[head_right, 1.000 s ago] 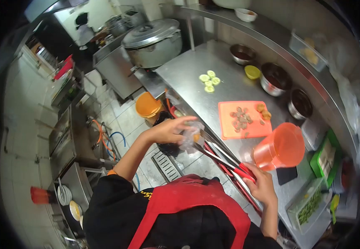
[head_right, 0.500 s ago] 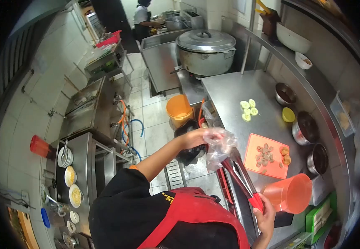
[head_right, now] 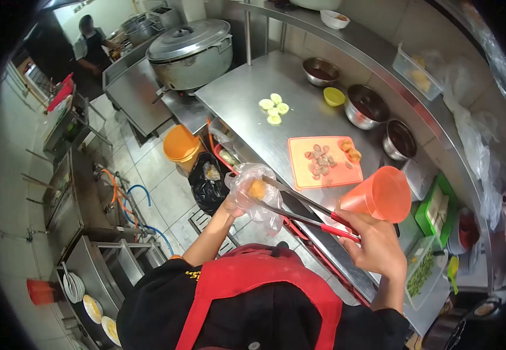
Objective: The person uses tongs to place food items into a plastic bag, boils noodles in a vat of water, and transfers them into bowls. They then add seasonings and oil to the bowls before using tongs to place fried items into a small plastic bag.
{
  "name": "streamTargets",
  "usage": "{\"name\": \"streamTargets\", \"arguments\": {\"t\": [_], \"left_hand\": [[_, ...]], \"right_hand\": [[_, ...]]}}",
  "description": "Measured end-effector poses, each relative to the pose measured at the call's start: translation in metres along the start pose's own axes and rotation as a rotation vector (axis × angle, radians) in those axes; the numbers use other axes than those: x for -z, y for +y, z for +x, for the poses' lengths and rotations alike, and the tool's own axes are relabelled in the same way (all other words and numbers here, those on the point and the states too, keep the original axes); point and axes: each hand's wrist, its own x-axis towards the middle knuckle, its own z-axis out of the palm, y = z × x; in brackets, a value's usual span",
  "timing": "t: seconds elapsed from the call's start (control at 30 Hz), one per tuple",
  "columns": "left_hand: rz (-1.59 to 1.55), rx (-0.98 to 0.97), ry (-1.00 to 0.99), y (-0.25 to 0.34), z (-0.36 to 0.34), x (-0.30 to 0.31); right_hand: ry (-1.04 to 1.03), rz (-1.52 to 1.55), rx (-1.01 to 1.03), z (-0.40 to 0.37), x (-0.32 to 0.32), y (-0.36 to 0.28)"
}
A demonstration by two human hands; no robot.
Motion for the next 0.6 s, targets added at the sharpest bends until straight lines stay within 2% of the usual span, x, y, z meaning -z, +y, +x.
{"name": "streamTargets", "arguments": {"t": [0.03,0.07,0.17,0.27,0.33,0.4,0.5,0.53,0.6], "left_hand": [[-0.018,0.053,0.061,-0.004,0.000,-0.001],[-0.056,0.109,0.027,-0.006,0.002,-0.001],[-0.160,-0.024,-0.063,-0.019,-0.002,-0.003],[-0.039,0.027,-0.103,-0.031,-0.003,0.014],[0.030,0.095,-0.017,-0.048,-0.004,0.040],[0.049,0.162,-0.008,-0.043,-0.009,0.031],[0.270,0.184,0.007,-0.060,-0.026,0.034],[0.184,0.257,0.147,-0.084,-0.036,0.055],[-0.153,0.316,0.154,-0.116,-0.053,0.084]], "right_hand": [[-0.001,-0.018,-0.020,-0.002,0.004,-0.005],[-0.003,-0.036,-0.039,-0.005,0.008,-0.010],[-0.011,-0.085,-0.089,-0.012,0.014,-0.018],[-0.025,-0.096,-0.111,-0.013,0.010,-0.019],[-0.067,-0.134,-0.099,-0.013,0.005,-0.016],[-0.086,-0.155,-0.067,-0.012,0.001,-0.015],[-0.106,-0.164,-0.047,-0.014,-0.002,-0.013],[-0.134,-0.162,-0.063,-0.012,-0.006,-0.013],[-0.183,-0.194,-0.088,-0.010,-0.008,-0.019]]}}
